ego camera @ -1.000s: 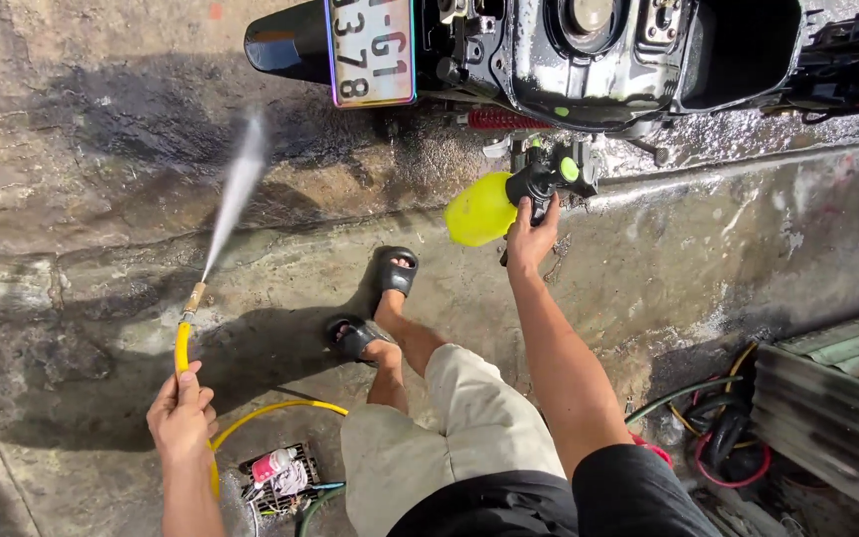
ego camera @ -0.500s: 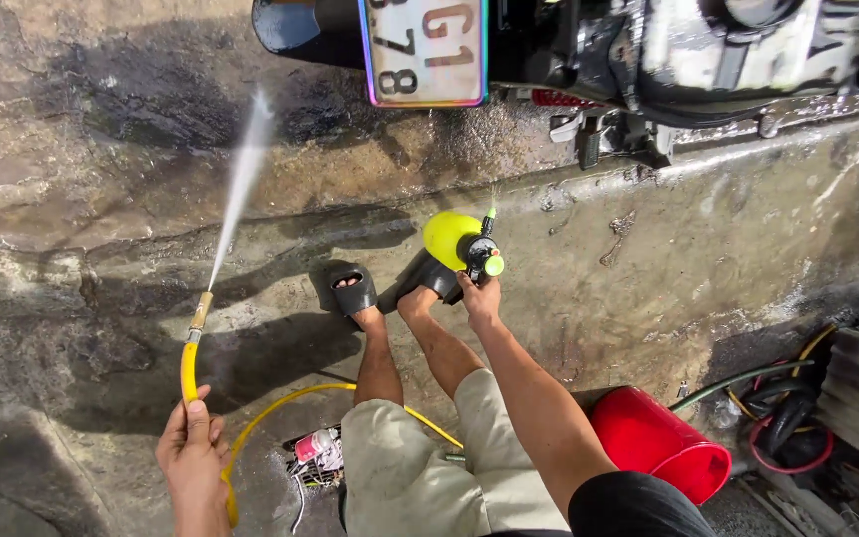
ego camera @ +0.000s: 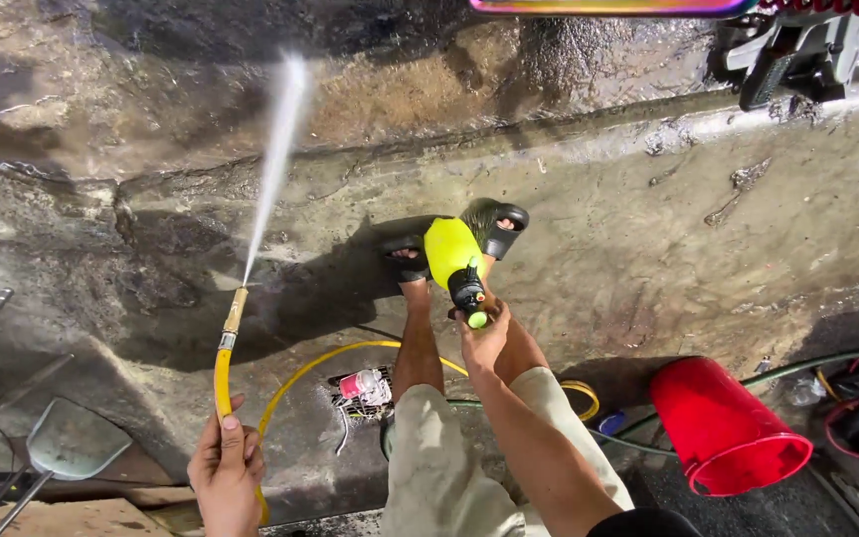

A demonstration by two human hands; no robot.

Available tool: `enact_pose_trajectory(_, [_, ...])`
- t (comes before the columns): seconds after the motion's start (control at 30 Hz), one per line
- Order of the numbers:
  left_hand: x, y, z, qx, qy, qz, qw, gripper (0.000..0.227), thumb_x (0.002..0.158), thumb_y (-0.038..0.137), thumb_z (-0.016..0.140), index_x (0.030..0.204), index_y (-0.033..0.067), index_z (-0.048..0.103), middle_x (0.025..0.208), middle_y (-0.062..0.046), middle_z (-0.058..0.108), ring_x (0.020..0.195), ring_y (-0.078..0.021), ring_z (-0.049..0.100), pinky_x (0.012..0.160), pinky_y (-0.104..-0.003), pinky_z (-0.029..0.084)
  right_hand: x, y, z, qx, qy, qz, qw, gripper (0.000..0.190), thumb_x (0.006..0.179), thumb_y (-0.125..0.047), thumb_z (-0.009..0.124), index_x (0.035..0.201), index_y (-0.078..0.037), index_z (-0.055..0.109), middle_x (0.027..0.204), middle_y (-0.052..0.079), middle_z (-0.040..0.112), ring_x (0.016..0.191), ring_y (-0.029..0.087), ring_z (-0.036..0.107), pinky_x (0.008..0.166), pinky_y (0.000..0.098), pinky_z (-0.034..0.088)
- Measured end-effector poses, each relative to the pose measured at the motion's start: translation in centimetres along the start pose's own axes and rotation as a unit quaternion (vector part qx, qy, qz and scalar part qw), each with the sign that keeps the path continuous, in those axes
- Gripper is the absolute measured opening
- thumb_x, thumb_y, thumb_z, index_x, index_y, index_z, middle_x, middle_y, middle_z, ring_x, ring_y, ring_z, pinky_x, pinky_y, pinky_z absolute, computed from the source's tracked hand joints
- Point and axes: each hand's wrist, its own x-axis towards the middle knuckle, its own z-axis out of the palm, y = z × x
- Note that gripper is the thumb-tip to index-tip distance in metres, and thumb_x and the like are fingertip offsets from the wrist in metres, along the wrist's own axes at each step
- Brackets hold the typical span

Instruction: Rinsing a motorcycle with a high-pressure water hose and applying soap using a manual pump sprayer.

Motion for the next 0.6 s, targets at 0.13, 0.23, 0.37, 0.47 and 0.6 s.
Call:
enact_pose_trajectory(0.13, [0.6, -1.6, 0.7, -0.036, -0.01, -0.011, 0.999, 0.039, 0.107, 0.03, 0.049, 0.136, 0.0062, 0.059, 0.068, 0.0, 0.028, 0.057, -0.0081, 0.024, 0.046, -0.025, 0.016, -1.1, -2.8, -3.3, -0.074, -0.137, -0.218, 0.963, 0.02, 0.094, -0.025, 0.067, 0.106, -0.013, 0.058, 0.092, 0.004, 0.064, 0.077, 0.02, 0.059, 0.067, 0.0347, 0.052])
enact_pose_trajectory(0.23, [1.0, -1.9, 1.2, -0.046, -0.016, 0.0, 0.999, 0.039, 0.106, 0.03, 0.051, 0.136, 0.0057, 0.06, 0.071, 0.001, 0.031, 0.057, -0.0079, 0.025, 0.046, -0.025, 0.017, 3.3, 3.5, -2.2, 0.016, -0.252, -0.01, 0.967, 0.017, 0.088, -0.014, 0.08, 0.105, -0.011, 0.075, 0.1, 0.003, 0.073, 0.076, 0.015, 0.068, 0.066, 0.0313, 0.064])
enact_pose_trajectory(0.37, [0.5, -0.8, 1.2, -0.059, -0.011, -0.012, 0.998, 0.04, 0.105, 0.028, 0.051, 0.137, 0.0058, 0.06, 0.069, 0.001, 0.031, 0.057, -0.0071, 0.026, 0.045, -0.023, 0.017, -0.4, 0.8, -7.8, 0.004, -0.315, 0.03, 0.949, 0.03, 0.08, -0.004, 0.085, 0.108, -0.005, 0.074, 0.105, 0.011, 0.078, 0.092, 0.017, 0.072, 0.084, 0.0289, 0.063])
enact_pose_trajectory(0.47, [0.9, -1.0, 0.7, -0.062, -0.015, 0.006, 0.998, 0.038, 0.108, 0.024, 0.048, 0.138, 0.0035, 0.059, 0.068, -0.002, 0.031, 0.054, -0.0085, 0.022, 0.045, -0.024, 0.016, -3.8, 2.2, -10.6, 0.022, -0.341, -0.045, 0.939, 0.032, 0.077, 0.001, 0.091, 0.097, -0.01, 0.069, 0.094, 0.003, 0.073, 0.085, 0.011, 0.065, 0.074, 0.0263, 0.056])
enact_pose_trajectory(0.6, [1.4, -0.7, 0.7, -0.055, 0.004, 0.026, 0.998, 0.036, 0.108, 0.023, 0.049, 0.135, 0.003, 0.06, 0.066, -0.001, 0.028, 0.054, -0.0089, 0.022, 0.045, -0.025, 0.015, -1.0, 2.8, -7.4, -0.131, -0.275, -0.213, 0.929, 0.03, 0.073, -0.012, 0.088, 0.101, -0.013, 0.078, 0.097, 0.004, 0.074, 0.086, 0.017, 0.069, 0.075, 0.0307, 0.055])
